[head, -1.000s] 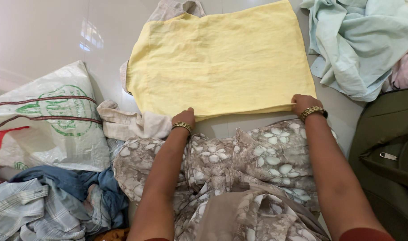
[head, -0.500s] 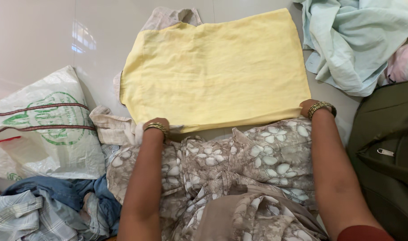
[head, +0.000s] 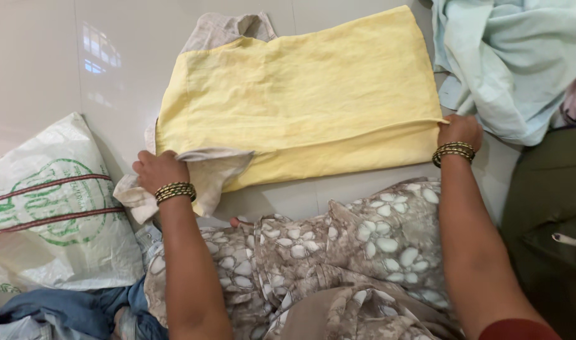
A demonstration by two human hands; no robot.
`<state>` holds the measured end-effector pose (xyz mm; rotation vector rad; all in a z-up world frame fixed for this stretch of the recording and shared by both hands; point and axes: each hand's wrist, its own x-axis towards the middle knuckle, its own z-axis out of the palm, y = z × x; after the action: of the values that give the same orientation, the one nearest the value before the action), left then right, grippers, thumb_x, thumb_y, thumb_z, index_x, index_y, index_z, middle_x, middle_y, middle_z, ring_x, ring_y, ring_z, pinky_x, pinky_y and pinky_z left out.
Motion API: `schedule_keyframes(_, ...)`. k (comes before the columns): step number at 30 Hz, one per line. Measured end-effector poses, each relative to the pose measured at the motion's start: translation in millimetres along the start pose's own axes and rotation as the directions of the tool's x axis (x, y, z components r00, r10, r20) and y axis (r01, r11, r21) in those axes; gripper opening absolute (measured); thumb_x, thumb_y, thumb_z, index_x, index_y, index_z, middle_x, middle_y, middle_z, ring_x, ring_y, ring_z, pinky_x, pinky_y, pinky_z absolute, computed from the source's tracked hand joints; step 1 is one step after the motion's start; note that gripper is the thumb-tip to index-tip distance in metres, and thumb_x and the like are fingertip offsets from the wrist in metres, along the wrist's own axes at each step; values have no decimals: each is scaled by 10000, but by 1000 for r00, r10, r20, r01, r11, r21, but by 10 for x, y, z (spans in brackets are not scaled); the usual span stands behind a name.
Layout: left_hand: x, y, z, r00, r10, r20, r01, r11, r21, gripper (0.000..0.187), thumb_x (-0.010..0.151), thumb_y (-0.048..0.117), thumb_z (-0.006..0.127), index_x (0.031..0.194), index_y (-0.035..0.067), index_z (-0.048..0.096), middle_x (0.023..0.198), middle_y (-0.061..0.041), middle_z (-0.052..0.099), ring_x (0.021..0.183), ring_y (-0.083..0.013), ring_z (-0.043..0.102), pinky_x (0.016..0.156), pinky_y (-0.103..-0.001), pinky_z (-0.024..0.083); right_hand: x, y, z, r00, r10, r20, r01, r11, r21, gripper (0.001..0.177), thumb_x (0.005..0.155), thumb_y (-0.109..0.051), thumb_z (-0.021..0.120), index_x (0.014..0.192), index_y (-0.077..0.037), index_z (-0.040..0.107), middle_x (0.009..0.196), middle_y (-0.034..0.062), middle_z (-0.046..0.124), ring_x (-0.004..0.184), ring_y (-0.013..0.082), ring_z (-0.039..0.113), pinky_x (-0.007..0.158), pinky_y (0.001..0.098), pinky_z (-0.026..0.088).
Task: The person folds a yellow shirt and several lighter-colored cloths by hand while sitting on the floor next to bags of laundry.
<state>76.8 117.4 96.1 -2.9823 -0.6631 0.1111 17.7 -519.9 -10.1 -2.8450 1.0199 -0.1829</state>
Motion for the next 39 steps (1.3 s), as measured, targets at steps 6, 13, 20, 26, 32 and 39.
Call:
schedule_keyframes(6, 431, 126, 497, 999, 33, 37, -21, 956, -292, 211, 899, 302, 697, 985, 124, 772, 989, -189, 734, 928, -403, 697, 799, -509, 555, 416, 210, 643, 997, 33, -65, -17, 973, 229, 222, 926, -302, 819, 1028, -106, 795, 925, 220, 723, 820, 415, 699, 710, 504, 558)
schedule_keyframes(13, 594, 196, 1239, 987, 160, 14, -114, 760, -640, 524, 769, 295, 859, 1182, 49, 649, 996, -212, 745, 928, -378, 732, 838, -447, 573, 570, 284, 1025, 995, -73, -63, 80, 991, 111, 165, 905, -186, 776, 1023, -71, 782, 957, 259, 726, 840, 462, 684, 729, 538, 549)
schedule_keyframes(20, 493, 350, 1085, 892, 376, -251, -451, 705, -547, 605, 769, 227, 848, 1283, 25, 602, 1270, -244, 648, 1175, -412, 613, 993, -464, 490, 287, 148, 891, 956, -170, -239, 190, 980, 64, 556, 818, -108, 820, 1319, 18, 615, 1105, 221, 712, 966, 399, 690, 754, 530, 526)
schedule_keyframes(26, -18, 828, 786, 871, 492, 4, -419, 746, -518, 205, 884, 269, 751, 1032, 128, 735, 1085, -187, 699, 1038, -358, 675, 911, -480, 538, -87, -399, 759, 912, -407, 46, 395, 904, 164, 294, 933, -213, 797, 1177, -73, 710, 1087, 212, 692, 1020, 397, 657, 869, 499, 539)
schedule_keyframes(32, -683, 1208, 740, 675, 614, 408, -568, 786, -244, 280, 875, 374, 731, 1038, 147, 733, 1115, -107, 704, 1066, -313, 670, 887, -495, 539, -845, -1152, 358, 749, -332, 574, 361, 930, 68, 310, 899, -374, 759, 1069, -121, 701, 1107, 190, 731, 1053, 382, 678, 886, 511, 540)
schedule_keyframes(39, -993, 1604, 1067, 672, 721, 170, -668, 689, -282, 228, 964, 307, 661, 1082, 125, 730, 1137, -108, 706, 1090, -295, 668, 894, -485, 543, -1096, -1219, 538, 817, -541, 199, 523, 841, 138, 156, 985, -195, 616, 1023, -166, 765, 1098, 132, 711, 1058, 362, 651, 914, 495, 549)
